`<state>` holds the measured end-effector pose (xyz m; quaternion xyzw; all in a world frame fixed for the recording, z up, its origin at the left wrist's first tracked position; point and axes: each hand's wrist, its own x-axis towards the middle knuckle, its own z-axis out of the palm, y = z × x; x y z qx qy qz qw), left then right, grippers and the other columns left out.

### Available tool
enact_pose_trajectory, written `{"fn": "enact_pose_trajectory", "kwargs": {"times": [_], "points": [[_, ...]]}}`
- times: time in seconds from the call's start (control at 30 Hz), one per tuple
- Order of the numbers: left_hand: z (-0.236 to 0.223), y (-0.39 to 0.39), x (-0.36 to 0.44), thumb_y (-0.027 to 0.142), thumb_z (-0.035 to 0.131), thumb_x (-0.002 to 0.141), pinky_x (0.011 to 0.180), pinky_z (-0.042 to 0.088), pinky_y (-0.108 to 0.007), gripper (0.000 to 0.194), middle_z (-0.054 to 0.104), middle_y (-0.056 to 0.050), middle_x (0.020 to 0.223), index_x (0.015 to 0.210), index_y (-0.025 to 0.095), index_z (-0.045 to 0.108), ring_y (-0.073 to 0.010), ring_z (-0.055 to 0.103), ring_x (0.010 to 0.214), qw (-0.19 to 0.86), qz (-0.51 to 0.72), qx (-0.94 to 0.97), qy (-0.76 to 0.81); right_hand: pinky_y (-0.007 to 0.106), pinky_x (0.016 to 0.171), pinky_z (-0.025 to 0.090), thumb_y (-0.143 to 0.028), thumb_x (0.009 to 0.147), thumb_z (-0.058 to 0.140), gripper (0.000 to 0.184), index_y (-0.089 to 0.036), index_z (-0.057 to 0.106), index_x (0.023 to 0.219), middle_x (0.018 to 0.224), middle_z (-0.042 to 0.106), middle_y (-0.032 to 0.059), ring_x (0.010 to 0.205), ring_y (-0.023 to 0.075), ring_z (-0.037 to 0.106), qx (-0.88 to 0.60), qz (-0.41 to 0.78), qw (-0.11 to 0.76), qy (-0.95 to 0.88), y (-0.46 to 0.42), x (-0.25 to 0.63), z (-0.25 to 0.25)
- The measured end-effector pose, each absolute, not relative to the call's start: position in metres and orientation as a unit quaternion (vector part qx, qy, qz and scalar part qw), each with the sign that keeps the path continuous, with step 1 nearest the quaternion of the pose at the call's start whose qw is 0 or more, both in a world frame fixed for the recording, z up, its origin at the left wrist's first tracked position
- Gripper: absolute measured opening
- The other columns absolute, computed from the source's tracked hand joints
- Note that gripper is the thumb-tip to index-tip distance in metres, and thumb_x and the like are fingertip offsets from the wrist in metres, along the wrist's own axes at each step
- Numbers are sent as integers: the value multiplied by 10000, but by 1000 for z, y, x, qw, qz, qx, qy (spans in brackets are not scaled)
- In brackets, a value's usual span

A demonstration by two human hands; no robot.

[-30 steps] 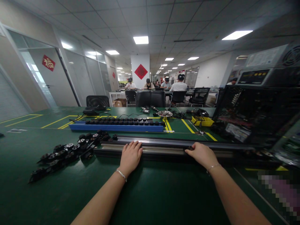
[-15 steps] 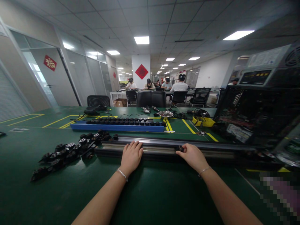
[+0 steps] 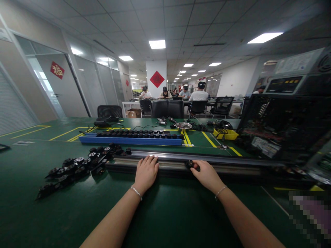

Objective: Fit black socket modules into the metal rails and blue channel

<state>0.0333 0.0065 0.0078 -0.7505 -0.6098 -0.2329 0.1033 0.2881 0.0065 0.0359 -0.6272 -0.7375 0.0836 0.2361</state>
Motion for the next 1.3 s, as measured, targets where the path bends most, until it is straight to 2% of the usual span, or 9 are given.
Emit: {"fn": "enact_pose_trajectory", "kwargs": {"times": [0.33, 0.47, 0.63, 0.8, 1.0, 1.3], "points": [[5, 5, 59, 399, 266, 911, 1040, 279, -411, 445, 523, -49, 1302, 1285, 223, 428, -191, 393, 1256, 67, -234, -782, -574, 323, 964, 367, -206, 758, 481, 428, -133, 562, 1172, 1030, 624, 84, 1032, 202, 525, -571, 92, 271, -770, 5, 274, 26], [7, 7, 71, 442, 276, 902, 1030, 281, -408, 462, 522, -70, 1290, 1274, 210, 421, -196, 408, 1234, 52, -237, -783, -573, 367, 985, 364, -196, 751, 488, 463, -146, 533, 1210, 1081, 615, 92, 1065, 217, 512, -546, 96, 283, -783, 4, 269, 21], [17, 14, 82, 551, 391, 830, 957, 333, -408, 515, 564, -77, 1170, 1237, 241, 450, -230, 491, 1104, 31, -222, -775, -591, 396, 1001, 355, -192, 744, 491, 527, -141, 471, 1268, 1137, 589, 105, 1102, 226, 490, -529, 114, 281, -793, 1, 265, 19], [24, 24, 89, 587, 474, 772, 973, 290, -451, 504, 572, -50, 1162, 1186, 299, 478, -231, 489, 1106, -14, -203, -787, -583, 406, 1008, 345, -168, 744, 473, 598, -174, 384, 1335, 1178, 569, 91, 1145, 217, 461, -502, 130, 275, -809, -2, 264, 19], [28, 32, 93, 574, 518, 747, 975, 269, -503, 424, 613, -38, 1126, 1054, 283, 548, -232, 508, 1092, -59, -201, -783, -586, 395, 1024, 317, -142, 740, 444, 609, -155, 373, 1344, 1280, 500, 106, 1189, 205, 421, -497, 126, 246, -823, -6, 263, 22], [33, 39, 75, 459, 585, 733, 1016, 235, -492, 339, 656, -12, 1085, 1027, 289, 573, -221, 539, 1083, -117, -187, -774, -594, 418, 1043, 251, -204, 722, 501, 575, -196, 435, 1293, 1298, 500, 80, 1229, 214, 385, -491, 77, 190, -846, -10, 262, 17]]}}
